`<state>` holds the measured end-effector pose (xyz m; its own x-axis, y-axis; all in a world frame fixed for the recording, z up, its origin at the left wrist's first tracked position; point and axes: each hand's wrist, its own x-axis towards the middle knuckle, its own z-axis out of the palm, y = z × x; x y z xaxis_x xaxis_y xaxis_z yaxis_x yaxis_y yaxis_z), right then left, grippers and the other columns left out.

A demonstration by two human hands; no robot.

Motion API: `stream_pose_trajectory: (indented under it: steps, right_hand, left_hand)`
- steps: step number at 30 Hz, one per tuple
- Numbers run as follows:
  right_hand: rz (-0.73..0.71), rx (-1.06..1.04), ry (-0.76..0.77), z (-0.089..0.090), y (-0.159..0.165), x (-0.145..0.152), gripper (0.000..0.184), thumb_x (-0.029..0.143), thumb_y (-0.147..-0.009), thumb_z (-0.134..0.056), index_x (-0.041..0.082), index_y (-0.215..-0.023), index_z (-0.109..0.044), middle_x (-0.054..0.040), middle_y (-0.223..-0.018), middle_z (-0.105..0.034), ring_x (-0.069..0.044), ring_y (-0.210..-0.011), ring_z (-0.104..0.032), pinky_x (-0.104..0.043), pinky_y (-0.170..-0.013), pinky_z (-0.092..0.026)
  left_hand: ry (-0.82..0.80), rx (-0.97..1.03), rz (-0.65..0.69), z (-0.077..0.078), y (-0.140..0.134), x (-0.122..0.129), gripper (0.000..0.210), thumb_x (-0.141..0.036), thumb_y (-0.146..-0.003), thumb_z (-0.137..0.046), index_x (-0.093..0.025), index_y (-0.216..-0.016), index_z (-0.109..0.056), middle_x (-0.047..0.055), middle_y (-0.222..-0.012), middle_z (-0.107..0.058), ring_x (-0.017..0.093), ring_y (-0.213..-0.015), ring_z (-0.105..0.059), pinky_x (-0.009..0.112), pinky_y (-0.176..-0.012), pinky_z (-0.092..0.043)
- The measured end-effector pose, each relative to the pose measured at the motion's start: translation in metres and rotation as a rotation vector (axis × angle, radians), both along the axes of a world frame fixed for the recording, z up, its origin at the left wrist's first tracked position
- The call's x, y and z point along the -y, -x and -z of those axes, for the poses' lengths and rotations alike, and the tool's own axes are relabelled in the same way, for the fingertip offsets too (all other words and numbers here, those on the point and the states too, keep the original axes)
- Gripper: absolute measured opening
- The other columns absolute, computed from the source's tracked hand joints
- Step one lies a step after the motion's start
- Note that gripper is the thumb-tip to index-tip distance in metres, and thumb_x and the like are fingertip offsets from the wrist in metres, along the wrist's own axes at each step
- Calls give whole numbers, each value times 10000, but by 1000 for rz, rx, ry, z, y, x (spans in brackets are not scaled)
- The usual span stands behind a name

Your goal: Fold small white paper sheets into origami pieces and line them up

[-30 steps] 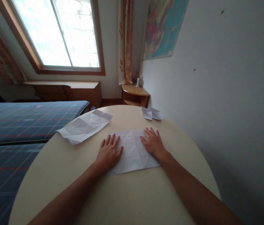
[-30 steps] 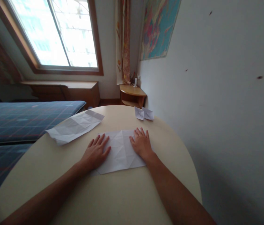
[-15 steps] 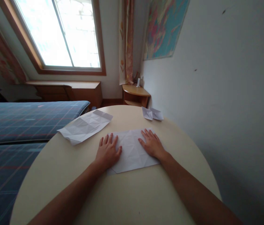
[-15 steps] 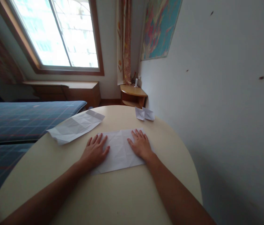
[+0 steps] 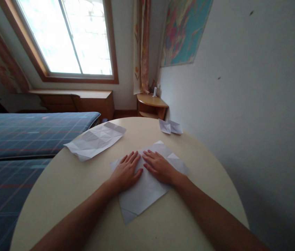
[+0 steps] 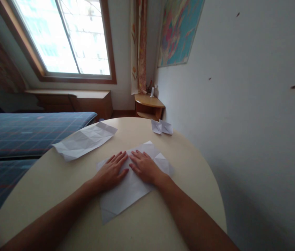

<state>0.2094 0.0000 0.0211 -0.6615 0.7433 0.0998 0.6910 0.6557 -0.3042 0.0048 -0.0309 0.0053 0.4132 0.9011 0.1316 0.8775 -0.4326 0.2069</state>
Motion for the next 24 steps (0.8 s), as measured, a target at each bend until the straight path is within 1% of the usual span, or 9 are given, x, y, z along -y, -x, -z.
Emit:
stream_pose_trajectory:
  steps: [2, 4, 11, 15, 17, 18, 20, 22, 24]
  right_hand:
    - [-27, -6, 13, 1, 8, 6, 569, 456, -1026, -310, 190, -1529, -339, -70, -1586, -338, -230, -1482, -255, -445, -1218, -174]
    - [14, 20, 19, 2, 9, 7, 592, 487, -1020, -305, 198, -1537, -323, -66, -1598, -311, -239, -1489, -234, -449, -1216, -174]
    - [447, 136, 8, 10, -29, -26, 642, 511, -995, -335, 165, -1535, -324, -80, -1621, -247, -272, -1502, -180, -467, -1211, -153]
    - [613, 102, -54, 8, -37, -34, 598, 443, -990, -370, 124, -1496, -396, -114, -1594, -314, -296, -1492, -205, -511, -1203, -138]
    - [579, 56, -142, 4, -30, -30, 562, 388, -984, -388, 109, -1469, -435, -116, -1580, -344, -285, -1493, -204, -503, -1210, -116]
    - [519, 28, -179, 2, -24, -25, 550, 377, -981, -391, 116, -1462, -448, -104, -1581, -346, -273, -1493, -206, -483, -1215, -114]
    - [398, -36, -202, 0, -9, -13, 580, 438, -985, -381, 124, -1468, -442, -100, -1574, -361, -262, -1486, -229, -446, -1216, -146]
    - [296, -49, -142, 2, 5, 0, 651, 534, -969, -387, 139, -1485, -421, -105, -1577, -354, -274, -1476, -257, -435, -1205, -192]
    - [253, 1, -60, 7, 15, 8, 749, 631, -944, -381, 145, -1514, -374, -113, -1589, -324, -308, -1481, -237, -464, -1205, -181]
  left_hand:
    - [7, -9, -27, 2, 1, -1, 617, -415, -976, -370, -135, -1524, -313, 112, -1606, -285, 251, -1497, -222, 438, -1223, -202]
    - [18, -19, -54, 2, 2, -2, 618, -395, -978, -357, -117, -1528, -302, 109, -1606, -283, 248, -1499, -211, 432, -1224, -198]
    - [59, -42, -90, -2, 3, -2, 636, -414, -984, -336, -107, -1539, -276, 100, -1618, -240, 248, -1504, -184, 424, -1230, -171]
    - [54, -43, -104, 0, 4, -4, 643, -436, -988, -328, -110, -1540, -275, 98, -1619, -232, 249, -1504, -186, 422, -1229, -175]
    - [36, -41, -143, 1, 6, -5, 634, -424, -991, -326, -102, -1536, -283, 106, -1614, -245, 254, -1500, -198, 429, -1225, -188]
    - [25, -40, -174, 2, 7, -6, 628, -413, -991, -327, -96, -1532, -292, 112, -1610, -255, 259, -1499, -204, 434, -1223, -196]
    - [2, -38, -246, 3, 9, -7, 616, -395, -991, -328, -78, -1520, -314, 126, -1600, -278, 267, -1496, -212, 442, -1219, -208]
    - [-15, -37, -299, 3, 10, -7, 611, -385, -990, -333, -63, -1509, -335, 138, -1594, -293, 274, -1495, -218, 448, -1216, -215]
    - [-25, -33, -321, 4, 11, -7, 608, -383, -990, -337, -62, -1506, -342, 144, -1591, -299, 280, -1493, -223, 457, -1214, -220]
